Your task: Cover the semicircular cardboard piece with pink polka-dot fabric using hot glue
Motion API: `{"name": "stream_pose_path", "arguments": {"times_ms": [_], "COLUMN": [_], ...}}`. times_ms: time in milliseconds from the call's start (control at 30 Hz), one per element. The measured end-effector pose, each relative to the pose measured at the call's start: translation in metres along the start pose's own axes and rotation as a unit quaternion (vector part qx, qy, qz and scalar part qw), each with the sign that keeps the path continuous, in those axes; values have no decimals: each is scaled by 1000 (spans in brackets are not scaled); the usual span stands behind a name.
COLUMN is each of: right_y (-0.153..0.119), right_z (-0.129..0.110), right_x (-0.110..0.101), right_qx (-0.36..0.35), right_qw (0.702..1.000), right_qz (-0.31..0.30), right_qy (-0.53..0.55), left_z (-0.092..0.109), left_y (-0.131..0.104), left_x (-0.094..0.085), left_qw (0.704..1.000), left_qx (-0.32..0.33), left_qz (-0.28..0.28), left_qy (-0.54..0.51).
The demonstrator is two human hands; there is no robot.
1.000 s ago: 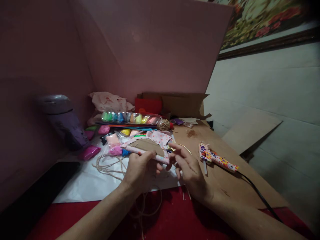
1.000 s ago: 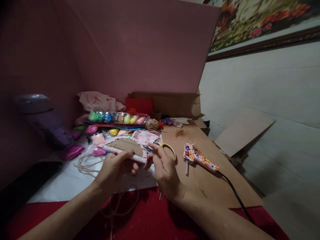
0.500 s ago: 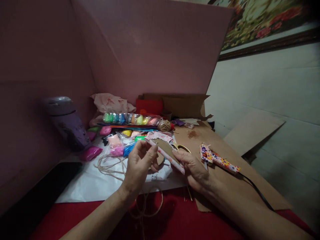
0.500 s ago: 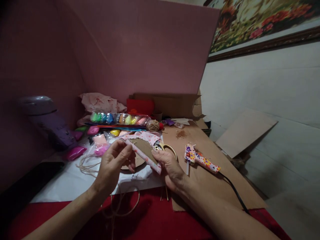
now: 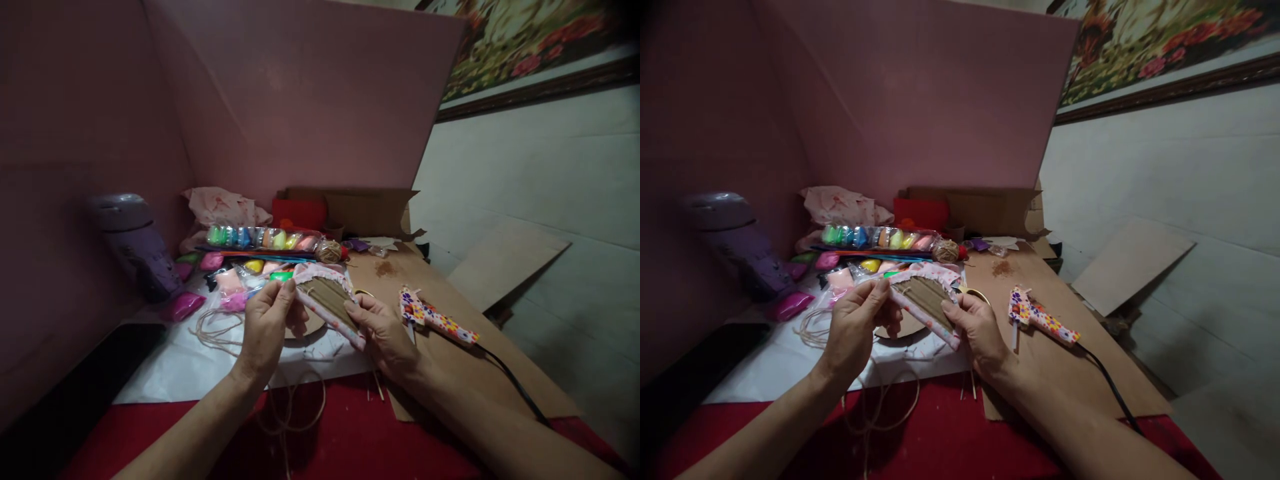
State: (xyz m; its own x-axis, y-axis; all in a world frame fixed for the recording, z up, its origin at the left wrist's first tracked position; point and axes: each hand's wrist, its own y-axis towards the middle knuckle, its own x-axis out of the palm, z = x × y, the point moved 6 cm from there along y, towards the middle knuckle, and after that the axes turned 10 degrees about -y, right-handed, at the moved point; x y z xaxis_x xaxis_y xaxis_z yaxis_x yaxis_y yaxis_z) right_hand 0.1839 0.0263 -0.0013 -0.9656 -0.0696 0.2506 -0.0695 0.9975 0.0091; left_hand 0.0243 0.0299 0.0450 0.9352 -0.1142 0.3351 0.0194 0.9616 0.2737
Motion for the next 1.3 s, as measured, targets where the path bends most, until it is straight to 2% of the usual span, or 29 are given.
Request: {"name": "stream_pose_path", "arguments": {"times_ms": [167,433,600,800,1033,1300], "right_y": [0,0,0,1,-8,-6], "right_z": [-2,-3,-9,-10,-20,-16], "right_x": [-5,-6,-7,-8,-4,-10], "right_qx": [-57,-66,-78,-110,-147,-160], "right_qw": [997,995,992,990,973,963], "right_qz": [12,11,36,11,30,37], "right_qy": [-52,-80,-90,-87,-176,-213], "left_z": [-3,-5,-6,-3,-4,-5], "left_y": [1,2,1,1,6,7], "left_x": [0,-2,0,6,-5,-1], "left_qw": [1000,999,999,999,999,998], "left_qx": [-15,-44,-32,-18,-43,-61], "left_qz": [-9,-2,-10,-25,13,-4], "left_qy": [-13,-17,-36,-28,-19,4]}}
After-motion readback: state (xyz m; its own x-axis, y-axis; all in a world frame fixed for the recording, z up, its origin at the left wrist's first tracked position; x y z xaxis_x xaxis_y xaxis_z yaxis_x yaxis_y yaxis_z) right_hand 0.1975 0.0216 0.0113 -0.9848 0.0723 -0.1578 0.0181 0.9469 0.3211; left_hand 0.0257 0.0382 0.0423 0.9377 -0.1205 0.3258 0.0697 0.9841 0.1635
